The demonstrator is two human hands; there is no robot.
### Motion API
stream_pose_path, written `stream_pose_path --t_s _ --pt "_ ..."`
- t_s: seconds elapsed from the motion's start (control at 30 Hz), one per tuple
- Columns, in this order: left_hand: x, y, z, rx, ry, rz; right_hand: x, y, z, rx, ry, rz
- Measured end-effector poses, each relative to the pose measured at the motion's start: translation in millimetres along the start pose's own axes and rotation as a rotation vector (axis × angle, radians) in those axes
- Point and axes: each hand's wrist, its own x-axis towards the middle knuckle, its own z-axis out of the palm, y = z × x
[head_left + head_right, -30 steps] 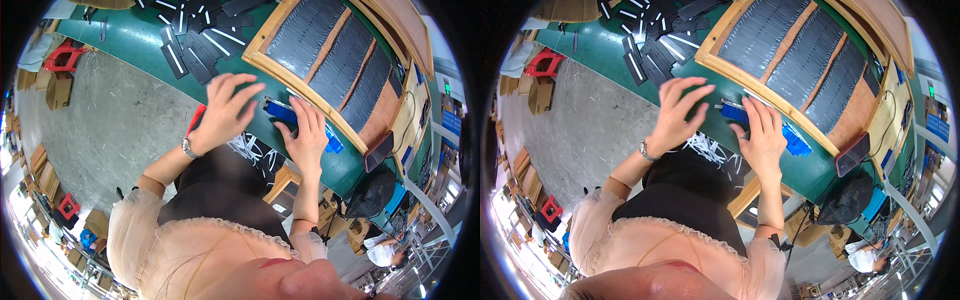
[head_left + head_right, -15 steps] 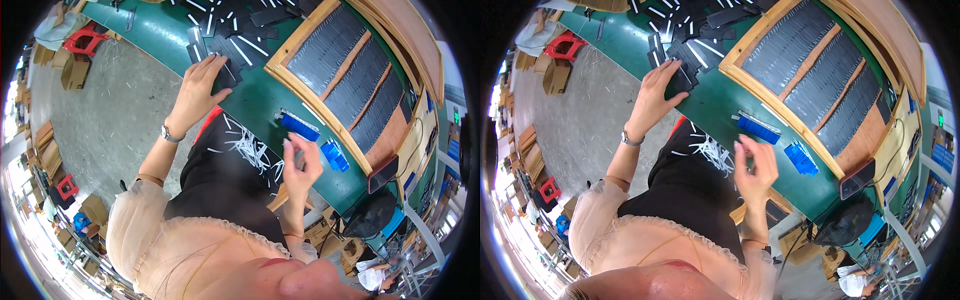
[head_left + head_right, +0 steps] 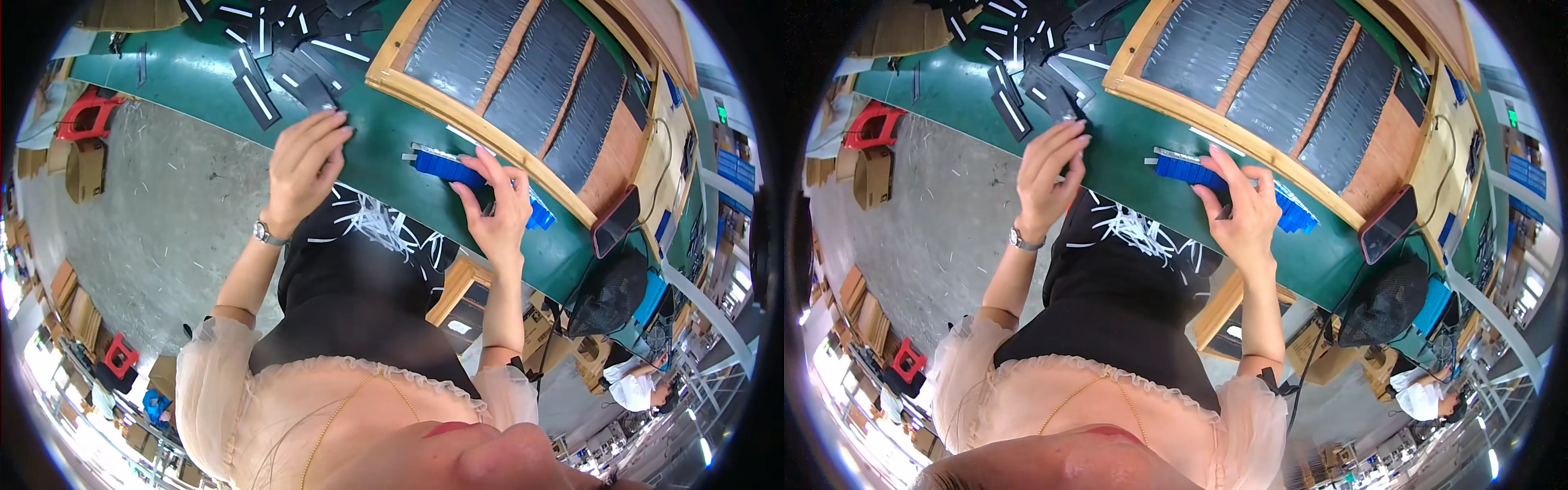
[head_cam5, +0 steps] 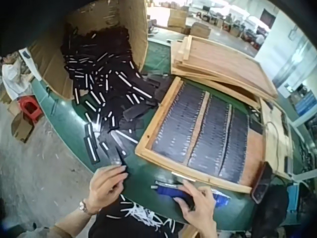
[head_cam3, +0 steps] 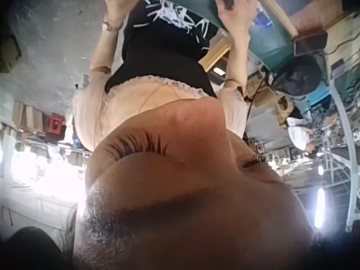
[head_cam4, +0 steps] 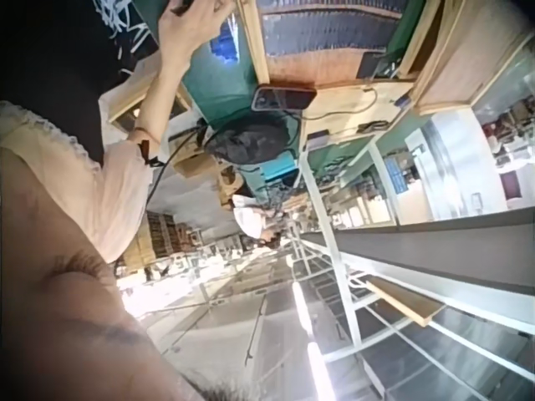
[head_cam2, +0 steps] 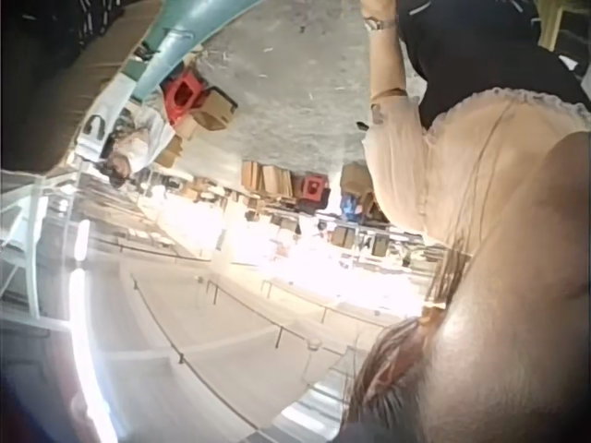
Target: Assembling small blue solar cells or electronic components into a wooden tray on a factory workbench.
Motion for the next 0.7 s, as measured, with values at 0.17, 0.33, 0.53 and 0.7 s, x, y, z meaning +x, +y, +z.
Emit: stream_pose_path --t_s 0.17,0.33,0.53,0.7 --pt "-15.1 9.9 11.5 -0.092 -0.076 0.054 0.2 2.7 0.0 0.037 0.027 -0.034" --pt "-9.7 15.0 11.6 -0.106 -0.104 0.04 -0.9 3.9 -3.9 0.146 0.049 -0.027" --pt "0.4 10.0 2.3 -0.026 -0.238 -0.104 -14.6 -3.3 -41.4 0.262 0.147 0.183" --pt "3.1 5.5 0.0 -0.007 -0.234 -0.138 -37.4 15.6 -81.8 0.191 0.287 0.249"
